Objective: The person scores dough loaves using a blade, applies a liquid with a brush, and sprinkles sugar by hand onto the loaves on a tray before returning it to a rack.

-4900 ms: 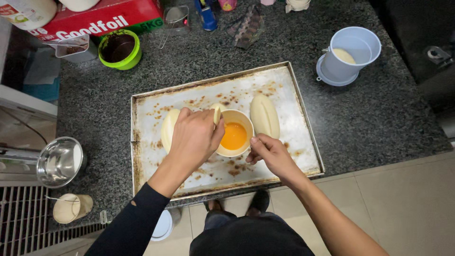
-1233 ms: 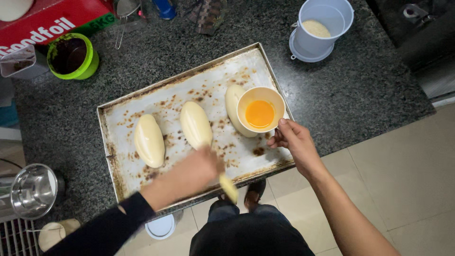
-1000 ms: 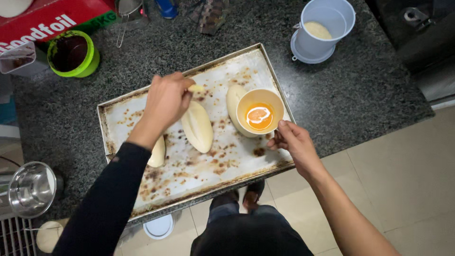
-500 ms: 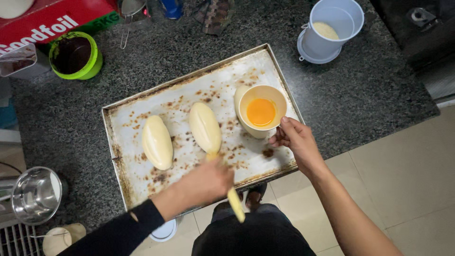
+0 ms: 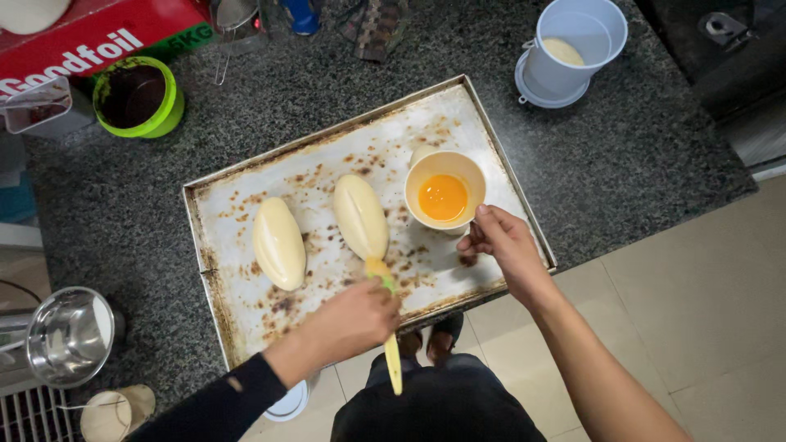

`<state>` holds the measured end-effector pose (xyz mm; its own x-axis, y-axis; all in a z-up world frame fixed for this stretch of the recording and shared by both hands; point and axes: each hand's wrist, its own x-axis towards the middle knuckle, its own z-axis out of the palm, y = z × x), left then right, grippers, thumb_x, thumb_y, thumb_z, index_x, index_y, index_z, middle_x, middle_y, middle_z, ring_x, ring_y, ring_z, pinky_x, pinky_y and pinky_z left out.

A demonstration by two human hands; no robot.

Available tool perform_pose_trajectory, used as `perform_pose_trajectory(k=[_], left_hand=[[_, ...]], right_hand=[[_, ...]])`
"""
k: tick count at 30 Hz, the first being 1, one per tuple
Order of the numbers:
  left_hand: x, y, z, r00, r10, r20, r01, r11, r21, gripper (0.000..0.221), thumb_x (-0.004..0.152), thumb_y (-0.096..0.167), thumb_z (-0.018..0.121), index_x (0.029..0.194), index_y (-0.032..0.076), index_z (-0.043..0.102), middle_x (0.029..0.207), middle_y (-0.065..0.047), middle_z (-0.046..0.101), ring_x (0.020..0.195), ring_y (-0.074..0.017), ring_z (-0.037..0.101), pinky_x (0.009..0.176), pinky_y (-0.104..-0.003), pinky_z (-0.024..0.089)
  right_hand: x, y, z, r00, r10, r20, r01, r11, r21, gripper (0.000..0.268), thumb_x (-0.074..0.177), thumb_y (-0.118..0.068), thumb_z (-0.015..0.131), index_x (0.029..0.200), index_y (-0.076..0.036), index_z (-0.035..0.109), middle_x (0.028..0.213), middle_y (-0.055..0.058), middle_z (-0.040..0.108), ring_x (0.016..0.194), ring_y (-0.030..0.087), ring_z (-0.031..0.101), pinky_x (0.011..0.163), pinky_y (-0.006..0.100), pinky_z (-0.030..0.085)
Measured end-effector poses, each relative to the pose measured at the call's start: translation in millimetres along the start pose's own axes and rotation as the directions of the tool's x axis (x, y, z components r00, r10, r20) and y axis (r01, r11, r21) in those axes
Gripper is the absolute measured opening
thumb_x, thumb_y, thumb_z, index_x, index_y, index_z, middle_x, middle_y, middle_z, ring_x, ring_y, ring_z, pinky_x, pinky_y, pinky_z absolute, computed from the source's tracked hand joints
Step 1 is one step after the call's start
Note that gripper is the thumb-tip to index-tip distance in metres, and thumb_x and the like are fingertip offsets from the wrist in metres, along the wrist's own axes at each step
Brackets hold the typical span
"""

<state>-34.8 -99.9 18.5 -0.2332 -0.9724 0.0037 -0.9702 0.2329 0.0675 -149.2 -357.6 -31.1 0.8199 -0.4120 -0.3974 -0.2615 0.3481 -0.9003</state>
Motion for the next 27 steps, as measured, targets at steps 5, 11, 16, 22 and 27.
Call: perform_pose_trajectory(k=[5,11,16,22,27], left_hand=[[-2,-35,-76,0.823,-0.473,-0.313,0.302,0.832,-0.465,0.024,0.069,0.005,0.070,0.093,0.004,0.076,0.080,-0.007,0.068,0.076,-0.0255,0.064,0.077,-0.040,0.044],[12,-45,-139,0.509,-0.793,-0.334,0.320,0.535,-0.782,0.013,0.098,0.018,0.067,0.098,0.006,0.072,0.087,-0.006,0.073,0.069,-0.0198,0.069,0.062,-0.037,0.052],[22,-58,-132,0.535,-0.756,-0.377,0.494,0.642,-0.586,0.015,0.095,0.019,0.067,0.094,0.005,0.073,0.079,-0.012,0.069,0.066,-0.0305,0.063,0.064,-0.043,0.047],[9,-56,-106,0.586,-0.687,-0.431,0.588,0.726,-0.357,0.014,0.096,0.017,0.067,0.088,0.005,0.068,0.075,-0.013,0.065,0.068,-0.0326,0.062,0.073,-0.044,0.043],[-2,-55,-99,0.600,-0.649,-0.467,0.583,0.755,-0.301,0.016,0.096,0.016,0.067,0.087,0.004,0.062,0.078,-0.012,0.065,0.072,-0.0323,0.063,0.074,-0.043,0.042]], right_hand=[[1,3,10,0.999,0.042,0.022,-0.042,0.999,-0.013,0.040,0.106,-0.039,0.051,0.088,-0.005,0.059,0.075,0.007,0.064,0.068,0.015,0.065,0.061,0.029,0.050],[-1,4,31,0.995,0.016,0.093,-0.016,1.000,-0.007,0.036,0.106,-0.036,0.052,0.094,-0.004,0.064,0.079,0.007,0.067,0.072,0.015,0.068,0.066,0.028,0.054],[-5,3,51,0.983,-0.056,0.175,0.066,0.996,-0.053,0.037,0.105,-0.034,0.053,0.094,-0.002,0.065,0.079,0.006,0.069,0.075,0.015,0.070,0.070,0.030,0.058],[-9,-1,70,0.966,-0.080,0.246,0.108,0.989,-0.102,0.039,0.104,-0.037,0.053,0.095,-0.001,0.065,0.079,0.006,0.068,0.076,0.014,0.071,0.070,0.029,0.058],[-7,-2,80,0.955,-0.085,0.286,0.121,0.986,-0.111,0.040,0.105,-0.038,0.051,0.095,-0.001,0.064,0.083,0.005,0.066,0.079,0.014,0.071,0.071,0.029,0.059]])
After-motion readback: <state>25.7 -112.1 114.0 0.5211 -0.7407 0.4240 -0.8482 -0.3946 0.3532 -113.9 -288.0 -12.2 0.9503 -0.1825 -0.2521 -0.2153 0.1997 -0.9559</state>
